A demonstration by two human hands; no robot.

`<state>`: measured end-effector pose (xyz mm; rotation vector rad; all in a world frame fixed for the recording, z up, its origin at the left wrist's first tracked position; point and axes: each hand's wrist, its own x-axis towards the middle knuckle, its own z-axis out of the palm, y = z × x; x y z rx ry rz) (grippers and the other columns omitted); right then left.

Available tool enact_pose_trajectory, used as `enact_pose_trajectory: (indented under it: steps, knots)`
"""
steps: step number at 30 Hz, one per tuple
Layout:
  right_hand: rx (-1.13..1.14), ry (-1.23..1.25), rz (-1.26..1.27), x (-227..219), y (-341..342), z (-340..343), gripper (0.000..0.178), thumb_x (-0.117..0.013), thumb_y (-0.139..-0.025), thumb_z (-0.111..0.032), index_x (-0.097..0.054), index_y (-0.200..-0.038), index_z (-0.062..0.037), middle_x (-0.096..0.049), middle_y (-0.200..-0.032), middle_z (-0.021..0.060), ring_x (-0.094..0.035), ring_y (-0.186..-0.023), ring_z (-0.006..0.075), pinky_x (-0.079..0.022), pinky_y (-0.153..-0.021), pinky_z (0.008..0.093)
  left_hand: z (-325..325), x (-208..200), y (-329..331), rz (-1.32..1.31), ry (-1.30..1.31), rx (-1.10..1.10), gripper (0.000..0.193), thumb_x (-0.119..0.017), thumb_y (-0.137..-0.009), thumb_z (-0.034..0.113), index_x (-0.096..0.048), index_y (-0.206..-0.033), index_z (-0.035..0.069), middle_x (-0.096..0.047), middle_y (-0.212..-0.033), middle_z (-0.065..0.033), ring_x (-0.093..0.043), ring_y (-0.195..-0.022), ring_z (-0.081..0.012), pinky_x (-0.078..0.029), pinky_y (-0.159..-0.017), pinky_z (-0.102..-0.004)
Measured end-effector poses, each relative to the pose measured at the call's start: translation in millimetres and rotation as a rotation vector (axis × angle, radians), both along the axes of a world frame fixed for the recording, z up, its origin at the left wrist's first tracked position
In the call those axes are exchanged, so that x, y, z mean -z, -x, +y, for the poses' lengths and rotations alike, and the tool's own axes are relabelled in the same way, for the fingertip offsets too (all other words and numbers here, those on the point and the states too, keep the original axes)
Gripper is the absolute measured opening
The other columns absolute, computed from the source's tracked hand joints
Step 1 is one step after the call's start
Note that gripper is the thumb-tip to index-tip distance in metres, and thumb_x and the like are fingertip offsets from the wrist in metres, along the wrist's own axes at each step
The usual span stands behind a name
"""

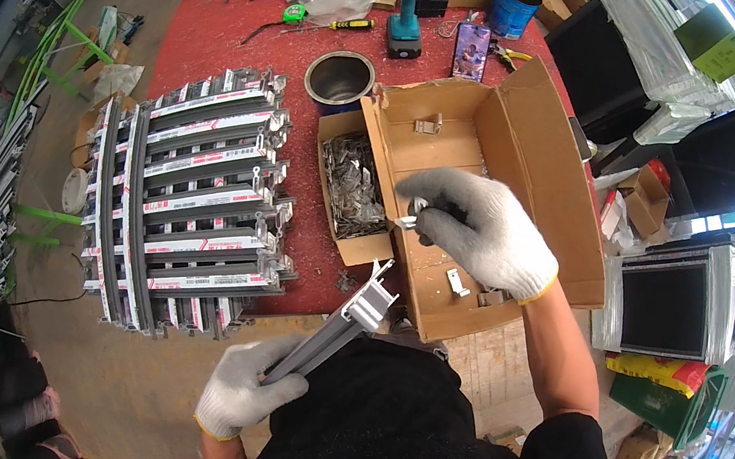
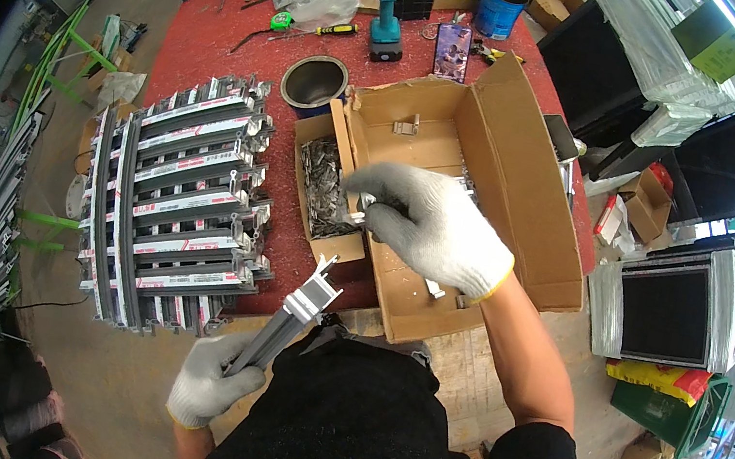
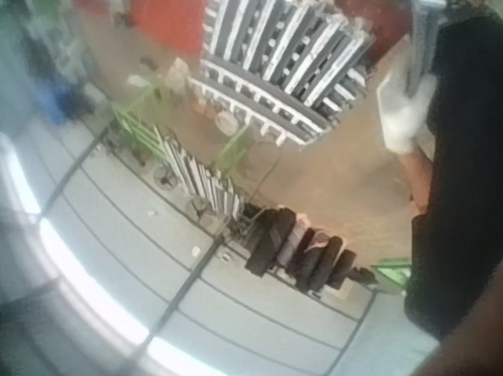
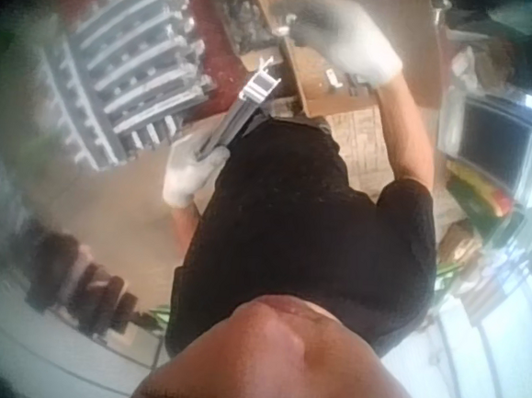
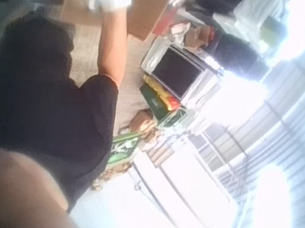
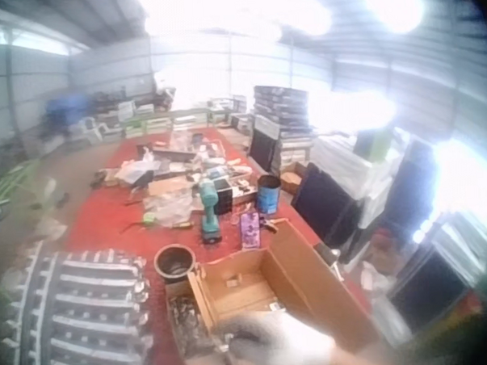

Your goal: The person repeatedly picks small metal brackets from a cardboard box and attaches them to long aluminum extrusion profiles. They slide the brackets into place along the profiles and stack the completed units on the table. The process is repeated for multiple profiles throughout the clip.

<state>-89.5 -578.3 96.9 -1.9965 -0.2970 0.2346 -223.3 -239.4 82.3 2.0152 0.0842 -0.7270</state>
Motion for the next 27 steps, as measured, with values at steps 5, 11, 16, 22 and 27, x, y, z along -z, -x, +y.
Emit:
enact_pose_trajectory:
  steps: [5, 11, 16, 22, 27]
  knots:
    - [-0.002, -0.117, -0.157, -8, 17, 2, 0.014, -0.083, -0.094, 0.002, -0.081, -0.107, -0.002, -0.084, -0.103, 0.0077, -0.081, -0.094, 0.0175, -0.063, -0.084, 0.0331, 13, 14, 1, 0.208, 0.168, 0.043, 0.04, -0.077, -0.089, 0.027, -0.081, -0.117, -0.002, -0.076, -0.089, -0.0098, -0.071, -0.082, -0.0164, -0.056, -0.078, -0.0339]
    - [-0.075, -0.137, -0.335, -4, 21, 14, 0.014, -0.087, -0.091, 0.003, -0.078, -0.102, -0.0014, -0.085, -0.106, 0.0115, -0.084, -0.099, 0.0274, -0.065, -0.086, 0.0374, 18, 31, 10, 0.226, 0.398, -0.034, 0.034, -0.074, -0.095, 0.028, -0.08, -0.107, -0.003, -0.075, -0.087, -0.0075, -0.069, -0.081, -0.0152, -0.055, -0.076, -0.0324]
    - [-0.095, -0.128, -0.379, 0, 22, 22, 0.014, -0.086, -0.092, 0.002, -0.077, -0.102, -0.0014, -0.084, -0.108, 0.0128, -0.084, -0.099, 0.0297, -0.066, -0.087, 0.0397, 17, 29, 11, 0.232, 0.366, -0.037, 0.035, -0.073, -0.095, 0.028, -0.081, -0.106, -0.004, -0.075, -0.086, -0.0076, -0.07, -0.08, -0.0155, -0.055, -0.075, -0.0326]
    - [-0.151, -0.112, -0.431, 2, 19, 25, 0.015, -0.086, -0.093, 0.002, -0.078, -0.106, -0.001, -0.084, -0.108, 0.014, -0.084, -0.1, 0.0308, -0.066, -0.088, 0.0396, 18, 26, 9, 0.211, 0.278, 0.005, 0.035, -0.074, -0.092, 0.028, -0.081, -0.107, -0.003, -0.075, -0.084, -0.0074, -0.069, -0.078, -0.0158, -0.055, -0.075, -0.0339]
    - [-0.102, -0.139, -0.331, 6, 22, 32, 0.017, -0.086, -0.092, 0.002, -0.08, -0.108, -0.0007, -0.084, -0.109, 0.0135, -0.084, -0.1, 0.0275, -0.066, -0.09, 0.0385, 14, 24, 11, 0.173, 0.281, -0.017, 0.037, -0.075, -0.092, 0.031, -0.08, -0.107, -0.003, -0.074, -0.083, -0.0079, -0.067, -0.077, -0.0156, -0.054, -0.073, -0.0353]
